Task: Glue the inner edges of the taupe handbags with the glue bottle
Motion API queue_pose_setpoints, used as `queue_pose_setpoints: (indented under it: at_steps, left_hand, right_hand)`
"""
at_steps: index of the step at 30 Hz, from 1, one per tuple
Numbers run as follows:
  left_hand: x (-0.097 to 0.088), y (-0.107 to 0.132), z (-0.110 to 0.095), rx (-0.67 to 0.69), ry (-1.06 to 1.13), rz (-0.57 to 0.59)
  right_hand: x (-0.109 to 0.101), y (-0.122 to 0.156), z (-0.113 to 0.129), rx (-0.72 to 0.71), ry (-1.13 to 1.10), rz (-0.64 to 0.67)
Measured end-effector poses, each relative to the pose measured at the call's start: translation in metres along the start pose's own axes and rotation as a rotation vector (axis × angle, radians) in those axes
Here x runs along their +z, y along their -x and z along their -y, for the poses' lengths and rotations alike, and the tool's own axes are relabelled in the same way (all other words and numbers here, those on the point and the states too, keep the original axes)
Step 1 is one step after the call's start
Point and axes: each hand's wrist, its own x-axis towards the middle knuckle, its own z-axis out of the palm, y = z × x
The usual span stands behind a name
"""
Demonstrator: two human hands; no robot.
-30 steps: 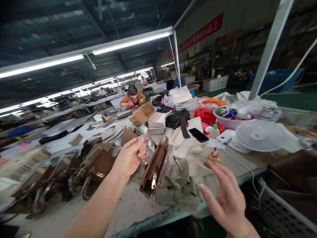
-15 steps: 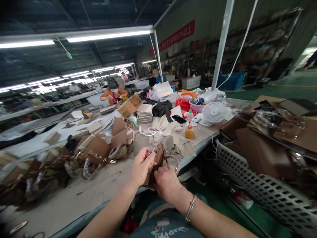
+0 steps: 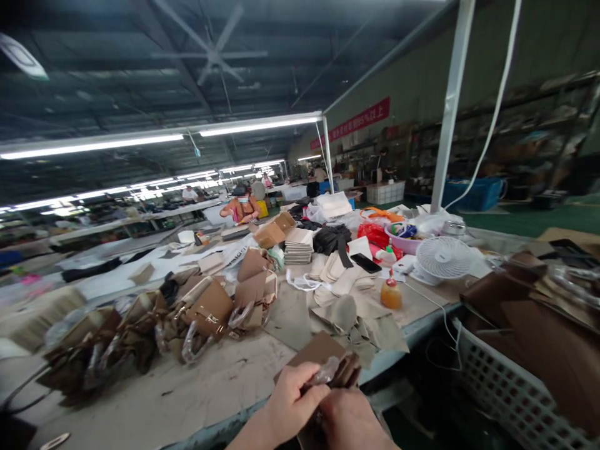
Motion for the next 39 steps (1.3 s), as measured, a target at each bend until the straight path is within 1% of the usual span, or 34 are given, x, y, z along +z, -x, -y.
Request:
queue_pose_setpoints:
  at_steps: [3, 6, 8, 9, 10, 12, 14, 17, 20, 23, 25, 27, 29, 30, 32, 34, 35, 36, 37, 38, 39]
  left_hand:
    - [-0.011, 0.000, -0.003, 0.071, -0.006, 0.062]
    - [-0.030, -0.001, -0.008, 0.114, -0.026, 0.092]
    - [-0.044, -0.002, -0.008, 0.106, -0.028, 0.062]
    - [-0.051, -0.003, -0.006, 0.089, -0.030, 0.021]
    - [-0.056, -0.004, -0.002, 0.091, -0.028, -0.032]
    - [-0.062, -0.005, 0.006, 0.085, -0.035, -0.102]
    - [-0.064, -0.005, 0.014, 0.063, -0.039, -0.175]
    - [-0.062, -0.003, 0.022, 0.043, -0.007, -0.249]
    - [-0.059, -0.003, 0.025, 0.055, 0.022, -0.268]
    - [-0.059, -0.012, 0.027, 0.058, 0.041, -0.286]
    - [-0.061, -0.024, 0.030, 0.038, 0.079, -0.343]
    - [-0.062, -0.036, 0.034, 0.008, 0.115, -0.431]
    - [-0.061, -0.043, 0.040, -0.017, 0.120, -0.506]
    - [-0.059, -0.042, 0.043, -0.024, 0.108, -0.524]
    - [-0.049, -0.033, 0.050, -0.028, 0.068, -0.558]
    - [-0.036, -0.012, 0.057, -0.064, 0.022, -0.613]
    - [-0.028, 0.002, 0.060, -0.109, 0.011, -0.624]
    - [-0.022, 0.017, 0.062, -0.213, 0.027, -0.643]
    - [-0.016, 0.033, 0.062, -0.360, 0.061, -0.647]
    - [-0.011, 0.048, 0.061, -0.490, 0.141, -0.641]
    - [-0.008, 0.062, 0.059, -0.588, 0.303, -0.567]
  right_hand:
    - [-0.015, 0.000, -0.017, 0.049, 0.179, -0.037]
    - [-0.037, 0.002, -0.043, 0.147, 0.300, -0.094]
    - [-0.049, 0.004, -0.061, 0.233, 0.309, -0.139]
    - [-0.053, 0.004, -0.069, 0.271, 0.260, -0.147]
    - [-0.054, 0.004, -0.076, 0.299, 0.163, -0.141]
    - [-0.051, 0.003, -0.086, 0.291, -0.141, -0.107]
    - [-0.040, 0.001, -0.091, 0.255, -0.352, -0.051]
    - [-0.023, -0.003, -0.093, 0.204, -0.509, 0.041]
    - [-0.012, -0.010, -0.092, 0.185, -0.579, 0.070]
    - [-0.006, -0.025, -0.090, 0.172, -0.581, 0.067]
    - [-0.003, -0.040, -0.088, 0.169, -0.594, 0.063]
    - [0.000, -0.054, -0.084, 0.188, -0.626, 0.065]
    - [0.003, -0.061, -0.081, 0.205, -0.679, 0.103]
    - [0.003, -0.061, -0.080, 0.205, -0.712, 0.141]
    - [0.002, -0.055, -0.079, 0.196, -0.789, 0.228]
    - [-0.002, -0.042, -0.078, 0.185, -0.861, 0.293]
    - [-0.003, -0.034, -0.078, 0.181, -0.892, 0.304]
    - [-0.003, -0.025, -0.077, 0.181, -0.914, 0.297]
    - [-0.002, -0.017, -0.077, 0.179, -0.921, 0.277]
    - [0.001, -0.010, -0.077, 0.197, -0.920, 0.224]
    - [0.004, -0.004, -0.078, 0.212, -0.884, 0.164]
